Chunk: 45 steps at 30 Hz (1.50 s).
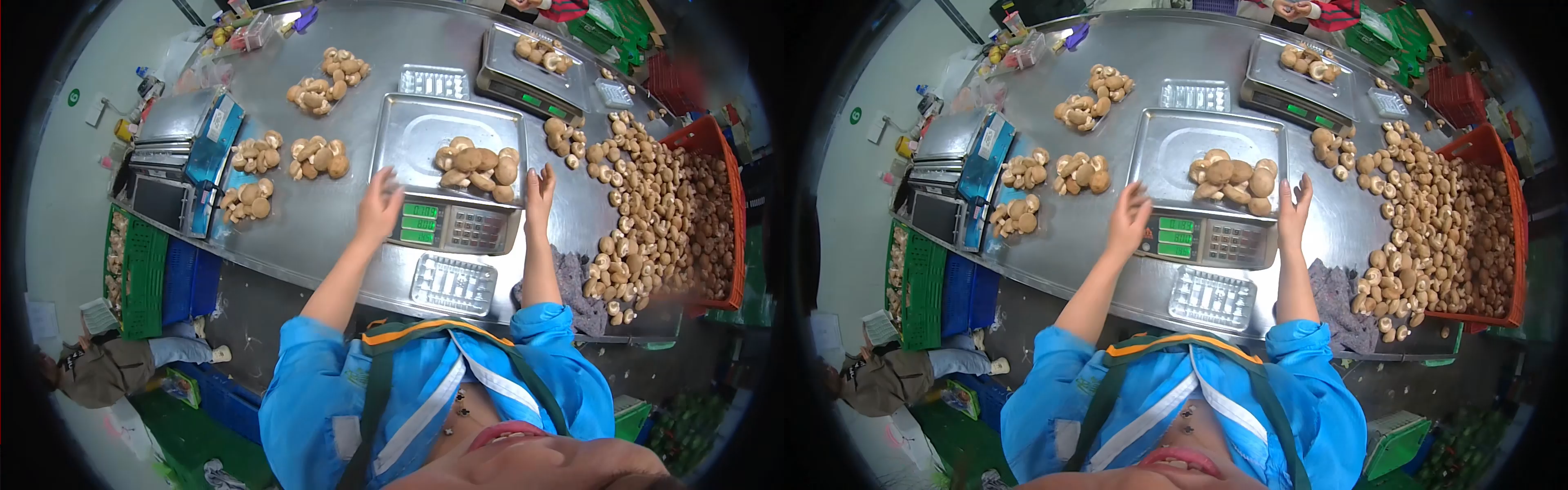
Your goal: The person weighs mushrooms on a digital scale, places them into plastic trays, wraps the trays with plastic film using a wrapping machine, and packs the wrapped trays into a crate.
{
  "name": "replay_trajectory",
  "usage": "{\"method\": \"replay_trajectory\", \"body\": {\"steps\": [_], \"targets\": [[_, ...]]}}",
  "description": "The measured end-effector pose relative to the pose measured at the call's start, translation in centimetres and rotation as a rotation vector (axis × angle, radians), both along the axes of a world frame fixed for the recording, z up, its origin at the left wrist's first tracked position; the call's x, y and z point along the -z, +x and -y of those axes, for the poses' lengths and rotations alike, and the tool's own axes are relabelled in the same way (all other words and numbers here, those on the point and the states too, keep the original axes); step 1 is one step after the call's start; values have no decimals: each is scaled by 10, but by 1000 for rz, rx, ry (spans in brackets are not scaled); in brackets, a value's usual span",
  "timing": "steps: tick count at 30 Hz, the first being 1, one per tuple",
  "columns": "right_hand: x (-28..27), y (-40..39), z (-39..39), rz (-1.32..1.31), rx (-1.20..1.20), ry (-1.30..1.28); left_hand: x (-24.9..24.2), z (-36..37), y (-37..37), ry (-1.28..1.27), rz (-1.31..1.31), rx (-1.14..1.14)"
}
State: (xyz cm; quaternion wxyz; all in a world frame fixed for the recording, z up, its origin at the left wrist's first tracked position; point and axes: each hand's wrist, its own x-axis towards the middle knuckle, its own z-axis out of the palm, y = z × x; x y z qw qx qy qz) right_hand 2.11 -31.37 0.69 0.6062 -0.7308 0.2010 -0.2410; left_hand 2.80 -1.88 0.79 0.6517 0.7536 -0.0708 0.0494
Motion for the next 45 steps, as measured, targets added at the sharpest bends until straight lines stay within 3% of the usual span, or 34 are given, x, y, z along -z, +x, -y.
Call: {"method": "replay_trajectory", "body": {"steps": [2, 4, 5, 7, 9, 11, 15, 17, 19, 24, 27, 29, 31, 33, 35, 37, 39, 45], "targets": [[5, 17, -2, -123, 5, 0, 1, 35, 48, 253, -1, -14], [19, 35, 0, -248, -59, -74, 37, 74, 94, 366, 49, -6], [19, 38, -1, -246, -68, -74, 39, 89, 104, 360, -77, 48], [19, 45, -14, -367, -105, -355, 38, 105, 102, 402, -82, 84], [16, 38, -33, -251, -82, -538, 8, 106, 76, 432, -121, -43], [-2, 28, -61, -99, -98, -599, 1, 80, 61, 340, 5, -82], [-30, 21, -171, 24, -297, -413, -14, -30, 38, 251, 213, -279], [-12, 21, -233, 52, -437, -427, -16, -101, 21, 256, 184, -369], [6, 19, -288, 29, -626, -415, 21, -164, 7, 312, 120, -467], [96, 22, -353, -325, -677, -423, 102, -237, 8, 465, -185, -407], [101, 28, -350, -374, -656, -440, 123, -242, 18, 461, -149, -322], [92, 32, -344, -475, -673, -400, 105, -236, 19, 499, -21, -428], [88, 28, -328, -437, -723, -407, 78, -234, 8, 518, 83, -381], [79, 11, -308, -390, -781, -337, 66, -229, -6, 943, 328, -101], [59, -15, -289, -290, -751, -372, 82, -221, -9, 951, 445, -6], [40, -40, -262, -385, -751, -453, 88, -218, -4, 1096, 539, 97], [59, -68, -234, -352, -651, -274, 91, -217, 12, 1108, 567, 107], [79, -134, -165, -536, -414, -267, 91, -216, 60, 1068, 622, 65]]}}
